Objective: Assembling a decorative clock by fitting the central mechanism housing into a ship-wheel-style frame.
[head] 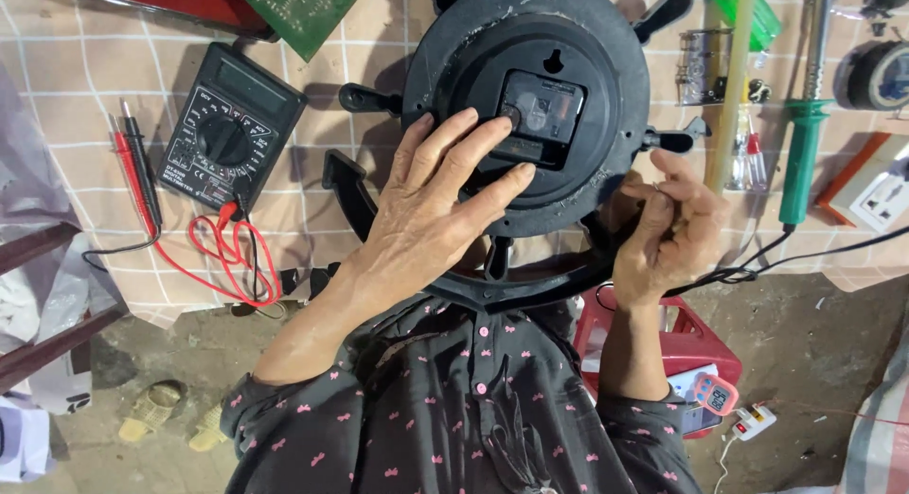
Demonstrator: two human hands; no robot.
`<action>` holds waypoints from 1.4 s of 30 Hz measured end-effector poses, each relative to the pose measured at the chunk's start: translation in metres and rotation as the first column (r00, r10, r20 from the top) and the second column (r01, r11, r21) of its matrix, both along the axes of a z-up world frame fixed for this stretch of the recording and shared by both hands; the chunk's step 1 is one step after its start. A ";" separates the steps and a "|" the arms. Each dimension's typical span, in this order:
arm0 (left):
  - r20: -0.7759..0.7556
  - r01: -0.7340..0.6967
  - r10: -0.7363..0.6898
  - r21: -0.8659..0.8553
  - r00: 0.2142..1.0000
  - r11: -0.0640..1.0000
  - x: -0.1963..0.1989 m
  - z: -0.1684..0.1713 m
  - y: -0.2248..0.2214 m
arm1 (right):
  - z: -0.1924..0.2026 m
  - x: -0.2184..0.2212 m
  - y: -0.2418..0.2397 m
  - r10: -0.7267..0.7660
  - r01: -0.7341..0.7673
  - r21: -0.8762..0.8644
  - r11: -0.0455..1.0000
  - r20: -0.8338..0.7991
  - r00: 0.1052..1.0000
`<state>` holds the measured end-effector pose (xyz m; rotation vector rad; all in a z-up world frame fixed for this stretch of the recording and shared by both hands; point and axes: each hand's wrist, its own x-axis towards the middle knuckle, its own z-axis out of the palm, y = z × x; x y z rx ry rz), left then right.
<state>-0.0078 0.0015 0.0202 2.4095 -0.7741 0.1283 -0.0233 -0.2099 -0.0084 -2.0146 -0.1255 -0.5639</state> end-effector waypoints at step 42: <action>-0.074 -0.291 0.306 0.161 0.949 0.943 -0.021 -0.009 0.022 | 0.014 -0.003 0.000 0.091 -0.104 -0.251 0.962 -0.063 0.994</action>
